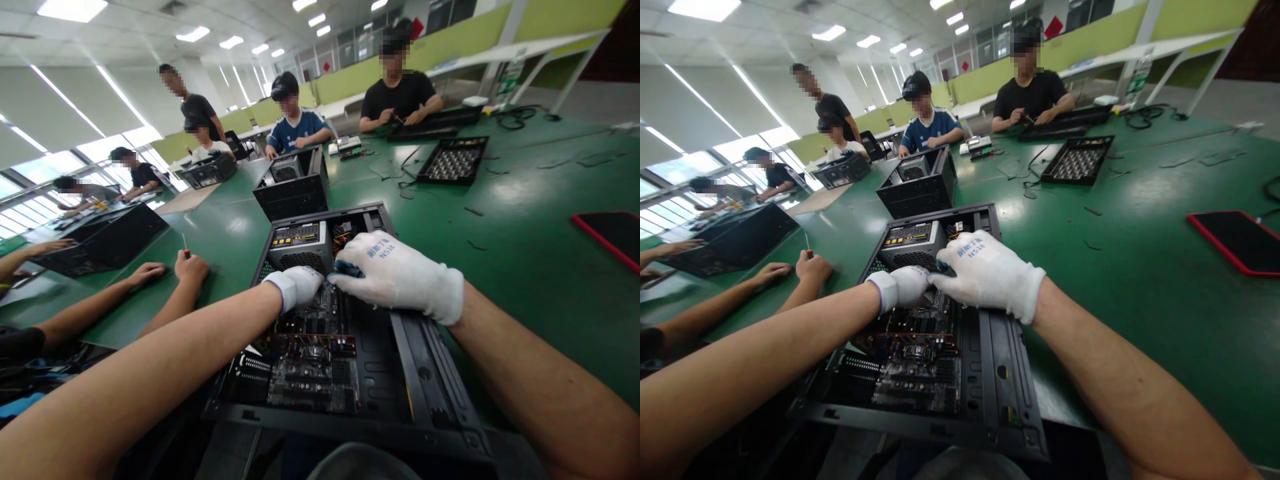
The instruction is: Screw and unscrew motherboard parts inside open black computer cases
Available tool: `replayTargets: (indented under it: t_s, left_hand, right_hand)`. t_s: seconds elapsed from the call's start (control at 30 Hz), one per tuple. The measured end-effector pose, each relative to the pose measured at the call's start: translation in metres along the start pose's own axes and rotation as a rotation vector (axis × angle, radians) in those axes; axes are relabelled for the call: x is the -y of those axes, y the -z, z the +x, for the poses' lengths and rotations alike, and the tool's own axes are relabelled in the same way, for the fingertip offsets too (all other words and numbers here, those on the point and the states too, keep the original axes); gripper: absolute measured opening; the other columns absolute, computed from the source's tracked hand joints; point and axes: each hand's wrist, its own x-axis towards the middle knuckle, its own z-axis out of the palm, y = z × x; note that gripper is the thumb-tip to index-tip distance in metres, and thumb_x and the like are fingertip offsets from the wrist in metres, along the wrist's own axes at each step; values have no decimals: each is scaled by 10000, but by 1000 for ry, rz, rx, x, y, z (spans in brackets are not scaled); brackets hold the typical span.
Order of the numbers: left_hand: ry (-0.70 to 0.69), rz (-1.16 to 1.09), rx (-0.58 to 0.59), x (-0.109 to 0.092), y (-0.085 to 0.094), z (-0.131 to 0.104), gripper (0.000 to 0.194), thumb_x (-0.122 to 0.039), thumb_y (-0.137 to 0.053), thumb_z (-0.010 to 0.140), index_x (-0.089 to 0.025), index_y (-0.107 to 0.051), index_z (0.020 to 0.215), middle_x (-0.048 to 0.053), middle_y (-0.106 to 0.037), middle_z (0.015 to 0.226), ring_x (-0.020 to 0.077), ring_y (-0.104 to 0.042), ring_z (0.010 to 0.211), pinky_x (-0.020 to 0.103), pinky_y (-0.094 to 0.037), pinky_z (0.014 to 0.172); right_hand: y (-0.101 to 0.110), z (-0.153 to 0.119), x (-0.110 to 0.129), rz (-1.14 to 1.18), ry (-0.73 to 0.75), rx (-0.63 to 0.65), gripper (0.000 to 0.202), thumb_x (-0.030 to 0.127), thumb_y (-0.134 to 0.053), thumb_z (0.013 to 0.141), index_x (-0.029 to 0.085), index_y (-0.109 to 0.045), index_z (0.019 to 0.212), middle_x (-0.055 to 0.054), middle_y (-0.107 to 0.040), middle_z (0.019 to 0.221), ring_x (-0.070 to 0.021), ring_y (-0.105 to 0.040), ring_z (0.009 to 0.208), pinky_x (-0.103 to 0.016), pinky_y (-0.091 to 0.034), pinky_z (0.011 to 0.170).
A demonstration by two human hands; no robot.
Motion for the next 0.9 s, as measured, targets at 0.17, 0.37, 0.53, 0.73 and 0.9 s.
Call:
replayTargets:
  t_s: [0.17, 0.37, 0.53, 0.73, 0.9]
  left_hand:
    - [-5, 5, 0, 1, -3, 2, 321, -285, -674, 881, -147, -734, 1164, 137, -755, 1192, 279, -713, 1117, 333, -541, 1007]
    - [-2, 5, 15, -1, -2, 0, 324, -260, -669, 890, -127, -728, 1180, 155, -751, 1202, 298, -713, 1125, 358, -547, 1009]
    - [1, 4, 16, -2, 0, -1, 327, -278, -680, 887, -125, -732, 1171, 157, -748, 1209, 299, -709, 1136, 348, -543, 1011]
    - [10, 0, 16, -3, 0, -2, 335, -324, -676, 894, -131, -737, 1160, 158, -748, 1195, 300, -716, 1108, 357, -545, 997]
    - [7, -5, 23, -2, -1, 1, 420, -381, -733, 849, -136, -724, 1190, 158, -737, 1222, 305, -708, 1123, 356, -543, 1002]
  right_hand:
    - [0, 0, 1, 3, -1, -2, 434, 535, -496, 1001, 168, -720, 945, -116, -745, 975, -254, -667, 952, -337, -420, 862]
    - [3, 0, 2, 7, -3, 13, 431, 526, -490, 1009, 166, -722, 956, -116, -748, 978, -255, -669, 958, -342, -426, 870]
    - [3, 0, 2, -3, -6, 14, 432, 529, -493, 1008, 165, -718, 949, -114, -745, 976, -251, -668, 947, -340, -424, 863]
    - [1, 0, 1, -16, 3, 4, 434, 539, -486, 1010, 172, -707, 938, -110, -743, 974, -253, -663, 939, -344, -416, 843]
    - [2, -1, 2, -27, -5, 4, 426, 536, -491, 1011, 172, -704, 949, -112, -741, 990, -263, -662, 958, -354, -417, 858]
